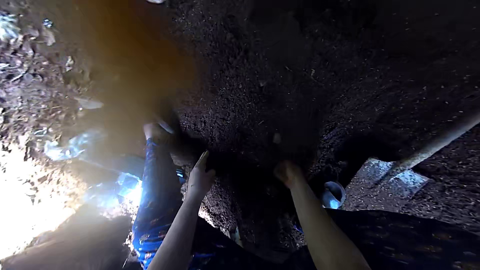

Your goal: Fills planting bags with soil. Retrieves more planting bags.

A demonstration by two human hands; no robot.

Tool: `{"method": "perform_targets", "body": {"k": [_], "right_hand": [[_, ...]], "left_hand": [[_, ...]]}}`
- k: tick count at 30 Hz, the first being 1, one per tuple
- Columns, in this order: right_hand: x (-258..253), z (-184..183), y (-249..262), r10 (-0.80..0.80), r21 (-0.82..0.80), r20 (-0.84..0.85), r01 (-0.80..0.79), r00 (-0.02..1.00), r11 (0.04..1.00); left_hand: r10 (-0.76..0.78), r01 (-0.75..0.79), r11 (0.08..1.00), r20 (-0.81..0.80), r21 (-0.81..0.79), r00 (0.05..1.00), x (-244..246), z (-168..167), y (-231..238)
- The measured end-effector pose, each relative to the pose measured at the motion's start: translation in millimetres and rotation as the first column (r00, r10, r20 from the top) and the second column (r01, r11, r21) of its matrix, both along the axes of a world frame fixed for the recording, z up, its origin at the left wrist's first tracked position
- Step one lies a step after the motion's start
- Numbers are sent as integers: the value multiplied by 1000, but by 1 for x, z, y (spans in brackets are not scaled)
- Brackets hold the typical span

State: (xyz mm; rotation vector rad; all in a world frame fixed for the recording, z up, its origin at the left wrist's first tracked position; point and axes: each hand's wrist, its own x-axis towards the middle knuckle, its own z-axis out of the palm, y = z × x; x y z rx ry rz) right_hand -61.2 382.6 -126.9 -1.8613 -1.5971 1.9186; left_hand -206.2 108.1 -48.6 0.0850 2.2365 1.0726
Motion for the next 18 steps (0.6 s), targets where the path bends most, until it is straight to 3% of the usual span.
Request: {"method": "perform_targets", "body": {"k": [2,5,9,11,18], "right_hand": [[-3,-19,-20,-219,-328,-108,173,970,929],[-24,-44,-40,-545,-532,-208,373,812,760],[-60,-68,-43,-761,-771,-370,282,533,572],[-84,-77,-34,-779,-803,-417,213,468,557],[-138,-76,1,-759,-742,-460,271,460,613]], "left_hand": [[29,-30,999,34,26,999,-2,8,13],[30,-30,1000,55,8,998,-6,6,21],[39,-36,998,71,-48,997,-6,6,26],[29,-23,996,72,-84,997,-5,7,26],[-122,133,978,77,-162,990,-12,-3,27]]}}
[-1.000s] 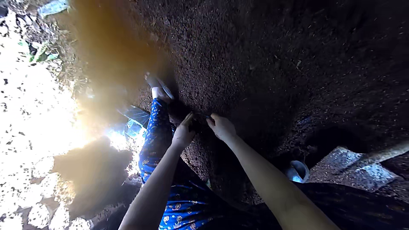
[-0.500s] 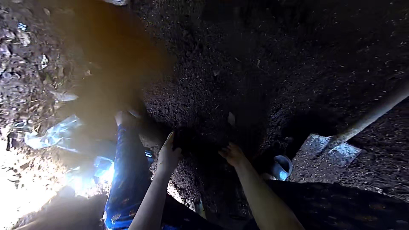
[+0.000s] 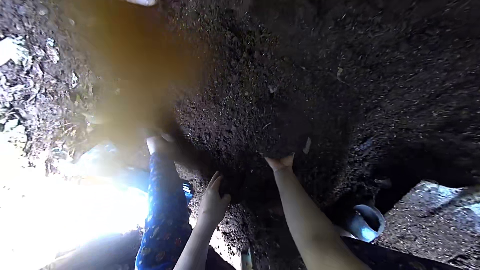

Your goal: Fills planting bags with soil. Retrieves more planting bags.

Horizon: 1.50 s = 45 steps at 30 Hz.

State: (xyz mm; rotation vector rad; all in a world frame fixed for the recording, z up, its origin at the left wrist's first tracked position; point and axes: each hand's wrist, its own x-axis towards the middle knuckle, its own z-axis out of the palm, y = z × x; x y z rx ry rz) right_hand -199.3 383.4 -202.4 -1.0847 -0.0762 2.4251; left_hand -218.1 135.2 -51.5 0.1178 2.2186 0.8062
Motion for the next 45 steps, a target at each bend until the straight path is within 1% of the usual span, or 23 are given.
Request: {"method": "perform_targets", "body": {"k": [4,8,11,13,15,16,19,22,23,25,26,27,28,29,30,31,33,34,36,38,40,43,45], "right_hand": [[9,20,22,158,28,-128,-156,979,987],[28,60,8,336,99,-178,-323,925,941],[30,77,-15,527,133,-339,-515,780,847],[29,97,-39,583,122,-261,-573,769,810],[28,118,-60,638,148,-60,-625,768,767],[27,127,-68,651,204,56,-647,757,735],[16,149,-93,582,389,450,-735,677,555],[13,170,-102,531,543,621,-805,577,239],[12,177,-98,488,579,661,-801,570,152],[12,183,-82,332,613,736,-789,590,42],[14,182,-70,210,593,790,-804,576,-28],[17,178,-57,55,519,854,-845,517,-127],[20,173,-45,-63,378,914,-897,401,-227],[24,164,-39,-102,251,952,-927,288,-278],[27,152,-38,-74,170,976,-931,205,-324],[31,139,-44,23,147,989,-919,149,-367],[33,129,-67,307,150,951,-903,21,-403],[32,128,-79,367,133,929,-891,-41,-435],[27,131,-98,292,84,951,-822,-102,-563],[21,139,-109,147,43,986,-730,-79,-682],[17,146,-117,50,32,999,-666,-8,-745],[17,182,-123,-17,49,995,-617,101,-786],[26,221,-125,22,136,982,-617,188,-776]], "left_hand": [[42,-45,997,50,69,998,-6,3,7],[48,-62,986,94,157,994,-10,11,19],[17,-27,982,53,189,998,-10,11,24],[14,-23,982,46,188,999,-8,9,25],[63,-66,988,25,138,998,-4,7,24],[84,-86,990,22,108,996,-3,8,22],[141,-144,985,41,98,989,3,10,12],[148,-153,980,52,126,988,7,8,4],[148,-153,977,44,149,988,8,7,1],[134,-139,978,37,159,990,8,2,-4],[126,-131,979,42,155,991,7,2,-7],[119,-124,981,45,150,992,7,1,-10],[113,-119,982,50,147,992,6,1,-13],[106,-112,982,50,151,993,7,0,-15],[94,-101,982,50,158,994,8,0,-18],[81,-87,983,43,160,996,9,0,-20],[56,-60,987,30,146,998,10,2,-23],[50,-55,989,39,136,998,12,2,-25],[78,-87,988,70,132,995,15,-2,-31],[125,-137,981,93,135,988,15,-3,-36],[150,-158,979,74,131,986,14,-1,-44],[169,-158,964,-35,214,985,14,24,-62],[181,-159,960,-75,232,981,23,62,-71]]}}
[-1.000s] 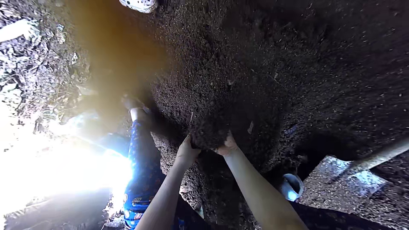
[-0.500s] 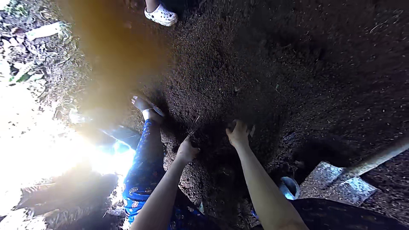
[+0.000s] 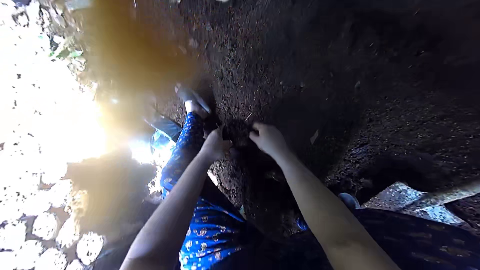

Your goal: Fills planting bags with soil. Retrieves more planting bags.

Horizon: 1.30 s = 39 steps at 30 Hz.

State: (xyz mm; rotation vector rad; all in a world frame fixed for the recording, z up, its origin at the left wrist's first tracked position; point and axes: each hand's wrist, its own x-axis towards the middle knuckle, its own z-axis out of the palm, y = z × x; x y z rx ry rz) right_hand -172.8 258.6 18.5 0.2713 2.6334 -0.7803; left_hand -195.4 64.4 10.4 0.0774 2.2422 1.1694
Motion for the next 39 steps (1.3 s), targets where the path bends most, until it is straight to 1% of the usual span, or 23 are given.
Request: {"method": "perform_targets", "body": {"k": [2,4,5,6,7,9,10,11,12,15,17,19,21,22,25,27,29,31,32,33,35,37,39], "right_hand": [[10,29,-1,-40,-54,-78,36,996,998],[18,30,-5,-114,-106,-148,99,982,989],[21,19,-9,-143,-102,-159,128,977,987],[22,-3,-14,-154,-77,-154,143,976,987],[20,-30,-18,-150,-40,-98,147,984,988],[12,-80,-20,-79,29,100,77,992,997],[9,-88,-21,-49,44,153,43,987,998],[5,-82,-23,-36,56,162,27,986,998],[2,-69,-23,-37,49,144,31,989,998],[15,-31,-20,-83,-13,18,83,996,996],[22,-28,-20,-130,-44,-62,128,990,991],[18,-51,-19,-148,-21,-24,148,989,989],[13,-82,-17,-111,30,105,109,988,994],[10,-88,-16,-105,39,143,100,984,994],[13,-77,-19,-139,44,144,134,980,990],[23,-78,-22,-135,58,15,134,991,989],[38,-86,-31,-13,93,-171,30,985,995],[50,-85,-45,181,157,-205,-150,962,976],[56,-84,-52,245,183,-141,-218,959,959],[59,-82,-56,279,187,-20,-271,960,944],[58,-80,-57,291,163,137,-311,947,936],[55,-78,-59,299,155,207,-334,931,930],[50,-73,-60,318,165,219,-356,923,920]], "left_hand": [[15,-15,1000,-34,-10,999,10,37,-2],[38,-37,999,-61,21,997,19,48,-1],[48,-46,999,-86,30,995,23,37,-2],[39,-38,999,-108,18,993,24,14,-4],[16,-18,1000,-103,-24,995,22,-16,-5],[-63,57,983,-27,-174,998,13,-74,-5],[-87,88,971,14,-223,996,8,-87,-4],[-93,93,969,12,-227,996,3,-86,-4],[-94,88,975,-22,-205,995,0,-75,-5],[-75,59,991,-130,-123,989,12,-30,-14],[-46,34,997,-165,-74,985,21,-18,-13],[-32,21,997,-141,-74,990,21,-43,-7],[-46,33,989,-87,-146,995,18,-82,-1],[-54,41,986,-75,-161,996,16,-92,0],[-71,61,991,-79,-122,994,16,-87,-2],[-62,55,994,-70,-99,996,19,-84,-3],[-45,40,996,-63,-76,997,21,-81,0],[-41,36,998,-81,-60,996,21,-77,4],[-45,41,998,-88,-51,995,21,-77,5],[-52,48,998,-88,-43,995,22,-77,6],[-55,53,998,-71,-32,996,22,-81,8],[-36,35,999,-48,-35,998,25,-87,8],[25,-26,1000,-20,-11,999,23,-91,8]]}}
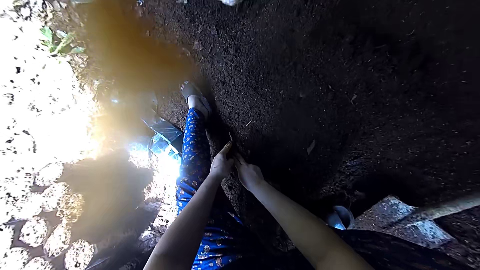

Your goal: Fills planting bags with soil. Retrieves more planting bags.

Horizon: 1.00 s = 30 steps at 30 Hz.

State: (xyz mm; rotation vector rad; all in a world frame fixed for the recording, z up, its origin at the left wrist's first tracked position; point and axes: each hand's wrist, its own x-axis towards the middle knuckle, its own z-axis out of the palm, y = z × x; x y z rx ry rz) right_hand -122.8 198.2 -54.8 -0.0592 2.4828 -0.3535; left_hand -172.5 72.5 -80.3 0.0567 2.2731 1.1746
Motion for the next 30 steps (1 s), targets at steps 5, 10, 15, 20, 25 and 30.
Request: {"method": "perform_targets", "body": {"k": [5,10,15,20,25,30], "right_hand": [[-6,-5,6,18,-49,-56,-21,998,999],[1,-8,7,5,-73,-117,-13,993,997],[-2,-10,23,53,-44,-120,-58,991,997],[-3,-14,31,66,-43,-121,-71,990,997],[-3,-17,29,63,-115,-147,-81,987,990],[3,-4,51,-198,-299,-413,73,889,951]], "left_hand": [[234,-244,964,91,109,968,-20,23,12],[32,-33,999,-45,-21,998,-49,31,19],[289,-348,936,-462,-46,838,-100,118,-30],[642,-755,654,-564,50,519,-150,197,-136],[-34,27,928,-12,-373,999,-66,119,-37],[-92,172,907,218,-384,972,-28,24,7]]}}
